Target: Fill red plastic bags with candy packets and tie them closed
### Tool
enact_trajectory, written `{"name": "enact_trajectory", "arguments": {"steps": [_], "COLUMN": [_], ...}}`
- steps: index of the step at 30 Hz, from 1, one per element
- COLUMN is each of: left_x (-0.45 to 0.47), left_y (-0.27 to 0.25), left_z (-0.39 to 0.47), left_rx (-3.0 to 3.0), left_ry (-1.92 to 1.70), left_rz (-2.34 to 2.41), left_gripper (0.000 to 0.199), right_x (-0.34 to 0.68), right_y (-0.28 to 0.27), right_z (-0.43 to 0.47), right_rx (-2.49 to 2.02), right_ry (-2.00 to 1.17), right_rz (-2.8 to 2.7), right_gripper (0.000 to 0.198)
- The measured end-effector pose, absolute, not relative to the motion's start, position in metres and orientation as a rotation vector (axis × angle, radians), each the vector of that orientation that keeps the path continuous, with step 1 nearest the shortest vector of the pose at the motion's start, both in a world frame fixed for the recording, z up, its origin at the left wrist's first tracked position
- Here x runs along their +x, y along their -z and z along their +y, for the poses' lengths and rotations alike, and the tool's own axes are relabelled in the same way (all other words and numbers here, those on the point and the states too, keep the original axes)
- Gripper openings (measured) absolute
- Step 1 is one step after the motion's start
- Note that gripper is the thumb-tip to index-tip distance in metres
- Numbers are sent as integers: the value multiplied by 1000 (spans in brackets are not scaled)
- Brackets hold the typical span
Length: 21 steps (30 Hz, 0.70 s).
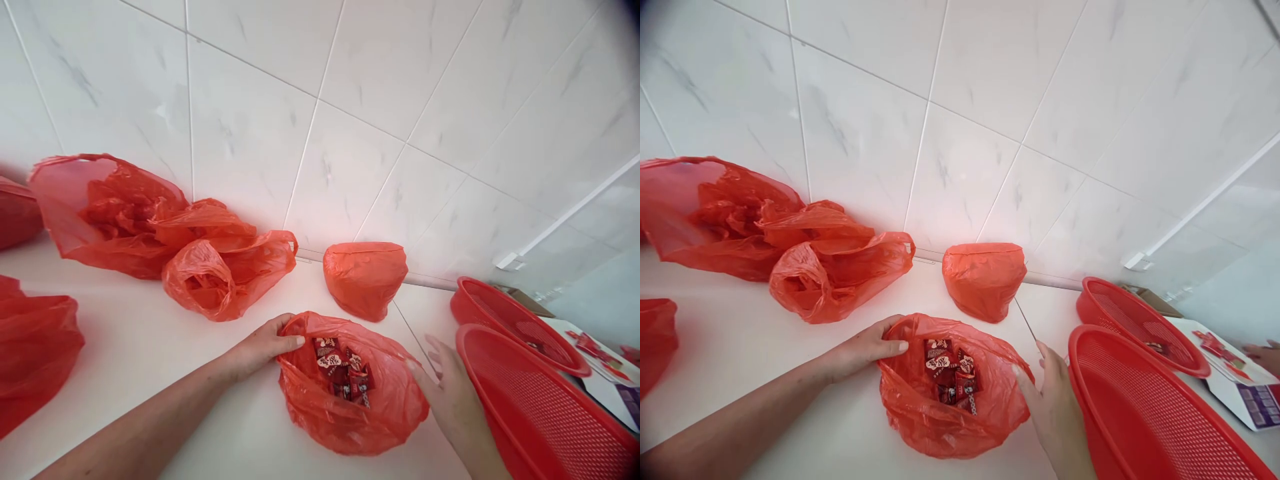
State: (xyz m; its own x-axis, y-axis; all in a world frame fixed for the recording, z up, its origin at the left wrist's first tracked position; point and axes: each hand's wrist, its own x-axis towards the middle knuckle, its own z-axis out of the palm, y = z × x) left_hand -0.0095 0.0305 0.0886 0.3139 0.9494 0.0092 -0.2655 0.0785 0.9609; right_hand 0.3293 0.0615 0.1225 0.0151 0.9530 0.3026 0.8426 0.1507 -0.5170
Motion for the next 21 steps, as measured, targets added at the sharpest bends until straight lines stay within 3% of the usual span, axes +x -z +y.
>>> {"name": "enact_trajectory", "arguments": {"steps": [2,7,15,21], "left_x": [-15,-36,-42,-24], "left_y": [-98,-123,-194,-216], "left_z": [28,29,29,14], "left_rx": [1184,1295,1005,1263], "left_ry": [-996,-903,-1725,-1801], "left_rz": [797,1118,975,1041], "left_gripper": [49,55,39,46], "right_x": [339,331,291,245], "right_y": [-106,-116,-203,-220], "right_z": [59,55,78,92], "right_rx": [-1765,-1765,-1173,-797], "right_ry": [-329,-583,-798,-1191], "right_rz": [-1789,-1834,-1276,-1068], "right_gripper": [64,31,19,12]}}
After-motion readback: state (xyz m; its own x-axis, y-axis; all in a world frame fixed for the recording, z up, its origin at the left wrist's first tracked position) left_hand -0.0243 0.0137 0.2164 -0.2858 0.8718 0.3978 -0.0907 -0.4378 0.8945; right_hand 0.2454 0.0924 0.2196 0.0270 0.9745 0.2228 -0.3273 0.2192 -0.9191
